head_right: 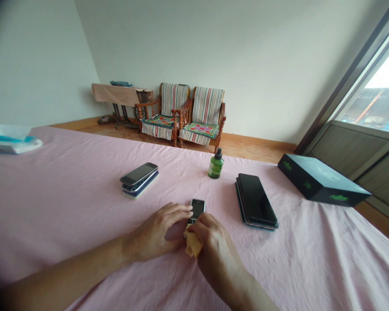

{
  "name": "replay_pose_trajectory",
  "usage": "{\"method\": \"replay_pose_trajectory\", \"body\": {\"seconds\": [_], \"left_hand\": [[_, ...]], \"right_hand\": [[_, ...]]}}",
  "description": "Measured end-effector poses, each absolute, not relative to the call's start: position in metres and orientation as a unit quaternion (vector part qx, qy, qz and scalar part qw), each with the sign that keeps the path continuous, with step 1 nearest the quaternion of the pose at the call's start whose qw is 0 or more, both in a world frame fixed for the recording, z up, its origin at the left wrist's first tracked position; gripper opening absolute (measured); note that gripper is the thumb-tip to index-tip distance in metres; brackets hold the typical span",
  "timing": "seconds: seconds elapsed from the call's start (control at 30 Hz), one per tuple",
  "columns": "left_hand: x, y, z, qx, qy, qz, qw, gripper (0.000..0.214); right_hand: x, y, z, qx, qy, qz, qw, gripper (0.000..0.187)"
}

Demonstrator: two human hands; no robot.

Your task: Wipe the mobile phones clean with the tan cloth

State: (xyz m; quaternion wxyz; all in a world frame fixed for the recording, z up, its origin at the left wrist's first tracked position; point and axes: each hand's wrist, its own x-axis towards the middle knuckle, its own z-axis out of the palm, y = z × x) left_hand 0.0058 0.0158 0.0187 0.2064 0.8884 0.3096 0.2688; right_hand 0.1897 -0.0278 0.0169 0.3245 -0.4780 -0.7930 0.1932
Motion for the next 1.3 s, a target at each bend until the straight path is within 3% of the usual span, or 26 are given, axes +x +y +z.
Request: {"method": "replay_pose_trajectory", "body": {"seconds": [0.53, 1.3], "left_hand": [[0.002, 0.017, 0.017, 0.888, 0.300, 0.271, 0.221, 0.049], [0.002, 0.016, 0.017, 0.887, 0.304, 0.271, 0.219, 0.048]], "right_hand": [[0.200, -0.036, 0.027, -0.447, -0.830, 0.172, 0.285, 0.028], [0.203, -0.034, 0.035, -0.403, -0.880, 0.118, 0.223, 0.019]]}}
